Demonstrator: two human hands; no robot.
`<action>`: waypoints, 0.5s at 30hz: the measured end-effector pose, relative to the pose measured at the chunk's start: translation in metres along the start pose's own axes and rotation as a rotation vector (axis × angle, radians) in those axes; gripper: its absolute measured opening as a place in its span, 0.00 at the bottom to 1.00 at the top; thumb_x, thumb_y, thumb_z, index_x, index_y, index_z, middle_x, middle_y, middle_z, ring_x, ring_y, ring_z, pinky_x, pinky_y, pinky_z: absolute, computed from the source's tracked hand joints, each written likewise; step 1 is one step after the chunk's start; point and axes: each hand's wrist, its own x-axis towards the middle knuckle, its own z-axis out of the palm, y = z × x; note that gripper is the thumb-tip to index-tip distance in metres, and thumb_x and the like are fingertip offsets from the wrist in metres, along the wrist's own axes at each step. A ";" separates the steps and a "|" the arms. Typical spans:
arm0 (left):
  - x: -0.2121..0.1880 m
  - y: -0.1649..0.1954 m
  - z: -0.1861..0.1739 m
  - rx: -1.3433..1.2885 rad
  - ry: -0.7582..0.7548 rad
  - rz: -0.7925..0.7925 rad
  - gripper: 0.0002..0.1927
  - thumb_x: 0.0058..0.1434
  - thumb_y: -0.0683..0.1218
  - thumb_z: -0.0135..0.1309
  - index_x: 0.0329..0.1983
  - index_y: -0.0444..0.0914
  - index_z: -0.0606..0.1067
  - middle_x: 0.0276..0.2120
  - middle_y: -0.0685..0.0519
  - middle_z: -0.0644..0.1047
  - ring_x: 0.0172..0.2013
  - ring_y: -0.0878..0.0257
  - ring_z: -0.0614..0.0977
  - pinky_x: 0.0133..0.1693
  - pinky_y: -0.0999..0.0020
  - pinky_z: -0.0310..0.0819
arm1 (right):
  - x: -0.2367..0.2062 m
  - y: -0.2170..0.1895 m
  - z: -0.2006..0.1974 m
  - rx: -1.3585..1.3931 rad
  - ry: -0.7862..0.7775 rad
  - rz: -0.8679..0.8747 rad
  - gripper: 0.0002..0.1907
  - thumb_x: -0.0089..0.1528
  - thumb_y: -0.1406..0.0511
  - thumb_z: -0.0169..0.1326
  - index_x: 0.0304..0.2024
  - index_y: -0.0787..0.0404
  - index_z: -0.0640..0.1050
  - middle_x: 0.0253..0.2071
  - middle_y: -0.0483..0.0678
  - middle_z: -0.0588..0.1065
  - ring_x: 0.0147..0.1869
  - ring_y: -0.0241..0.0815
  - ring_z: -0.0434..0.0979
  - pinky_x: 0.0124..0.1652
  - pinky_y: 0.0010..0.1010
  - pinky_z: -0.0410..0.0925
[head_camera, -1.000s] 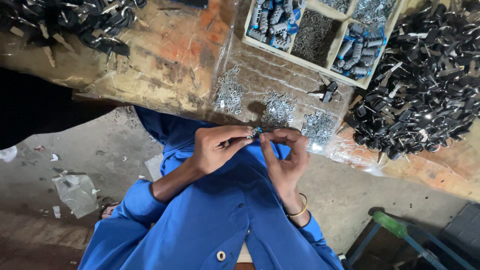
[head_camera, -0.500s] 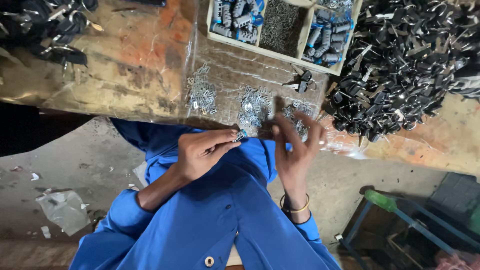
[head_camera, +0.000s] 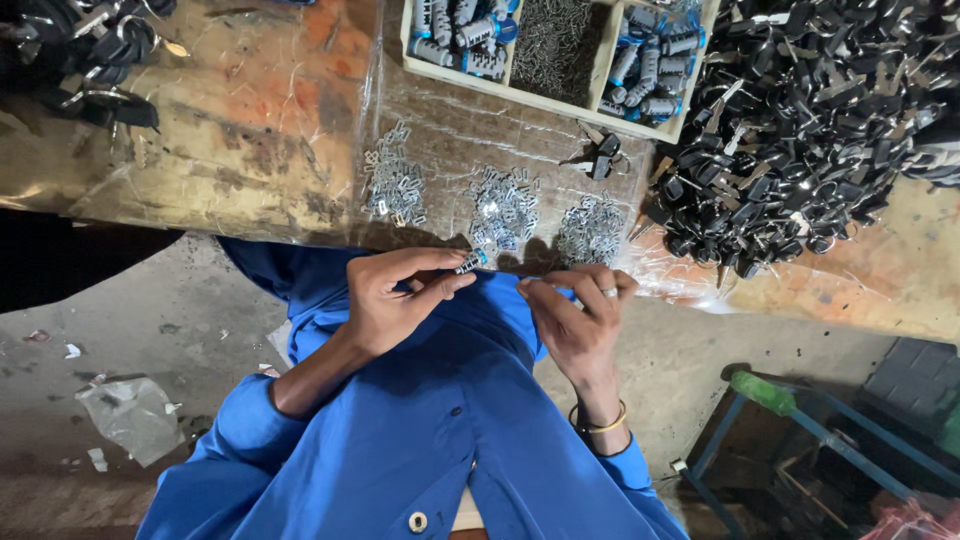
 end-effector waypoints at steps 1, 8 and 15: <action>0.000 0.000 0.000 -0.009 -0.005 -0.021 0.11 0.59 0.37 0.68 0.44 0.33 0.81 0.43 0.48 0.84 0.34 0.66 0.87 0.31 0.77 0.81 | 0.000 -0.002 0.000 0.092 -0.001 0.054 0.11 0.55 0.69 0.71 0.38 0.55 0.83 0.40 0.42 0.78 0.49 0.43 0.76 0.53 0.40 0.59; -0.003 0.001 0.002 0.020 0.011 -0.038 0.11 0.59 0.38 0.68 0.44 0.34 0.82 0.44 0.49 0.85 0.34 0.68 0.87 0.31 0.77 0.82 | 0.014 -0.034 0.018 0.516 0.061 0.302 0.07 0.59 0.76 0.65 0.39 0.65 0.81 0.41 0.49 0.81 0.46 0.43 0.78 0.48 0.32 0.68; -0.003 0.003 0.000 0.162 0.013 0.055 0.12 0.57 0.39 0.69 0.44 0.36 0.83 0.43 0.49 0.85 0.32 0.66 0.87 0.30 0.73 0.78 | 0.018 -0.045 0.026 0.574 0.074 0.420 0.09 0.58 0.75 0.66 0.41 0.66 0.80 0.37 0.47 0.77 0.37 0.37 0.71 0.39 0.27 0.66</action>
